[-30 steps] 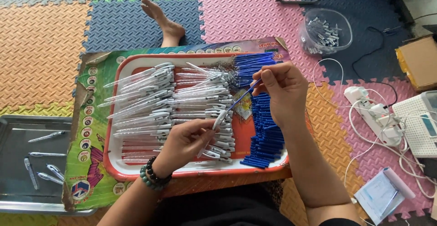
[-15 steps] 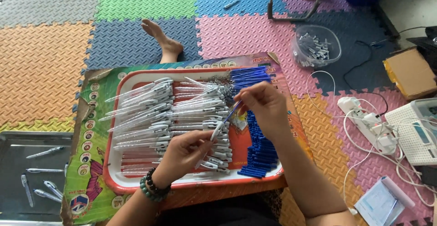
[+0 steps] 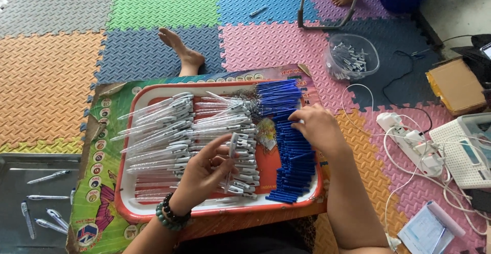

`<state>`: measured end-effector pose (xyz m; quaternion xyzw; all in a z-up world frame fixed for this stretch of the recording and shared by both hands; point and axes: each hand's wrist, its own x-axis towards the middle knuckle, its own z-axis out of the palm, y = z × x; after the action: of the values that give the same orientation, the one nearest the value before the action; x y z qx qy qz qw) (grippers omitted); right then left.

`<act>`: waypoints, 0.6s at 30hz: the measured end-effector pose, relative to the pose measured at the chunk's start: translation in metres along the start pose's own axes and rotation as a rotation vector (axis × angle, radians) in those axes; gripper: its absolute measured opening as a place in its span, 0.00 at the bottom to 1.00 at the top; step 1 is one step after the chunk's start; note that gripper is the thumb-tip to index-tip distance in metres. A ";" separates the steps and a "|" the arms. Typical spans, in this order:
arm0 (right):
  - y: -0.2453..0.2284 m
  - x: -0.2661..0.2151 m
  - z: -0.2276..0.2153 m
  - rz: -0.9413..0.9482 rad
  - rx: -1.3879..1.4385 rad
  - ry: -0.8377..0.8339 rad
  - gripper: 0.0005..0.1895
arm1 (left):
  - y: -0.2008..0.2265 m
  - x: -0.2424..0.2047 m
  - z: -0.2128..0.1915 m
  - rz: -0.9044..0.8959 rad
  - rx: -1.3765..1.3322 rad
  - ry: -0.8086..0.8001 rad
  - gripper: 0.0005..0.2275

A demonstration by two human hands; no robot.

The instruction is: Assembling ballpoint pens by manually inserting ink refills into pen barrels.

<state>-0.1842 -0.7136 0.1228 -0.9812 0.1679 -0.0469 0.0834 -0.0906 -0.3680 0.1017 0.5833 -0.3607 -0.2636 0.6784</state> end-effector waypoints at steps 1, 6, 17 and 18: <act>-0.003 0.000 -0.002 0.002 0.001 -0.002 0.12 | 0.002 0.000 0.000 -0.003 0.000 -0.001 0.31; -0.005 0.000 -0.002 0.044 0.003 -0.083 0.10 | 0.005 0.000 -0.001 -0.045 -0.090 -0.003 0.40; -0.010 -0.005 -0.013 0.068 0.068 -0.141 0.12 | 0.004 -0.001 -0.001 -0.072 -0.103 -0.022 0.36; -0.011 -0.005 -0.012 0.095 0.057 -0.172 0.14 | 0.005 -0.001 -0.001 -0.071 -0.107 -0.016 0.36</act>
<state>-0.1871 -0.7033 0.1367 -0.9697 0.2049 0.0369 0.1275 -0.0909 -0.3656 0.1060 0.5563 -0.3308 -0.3110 0.6960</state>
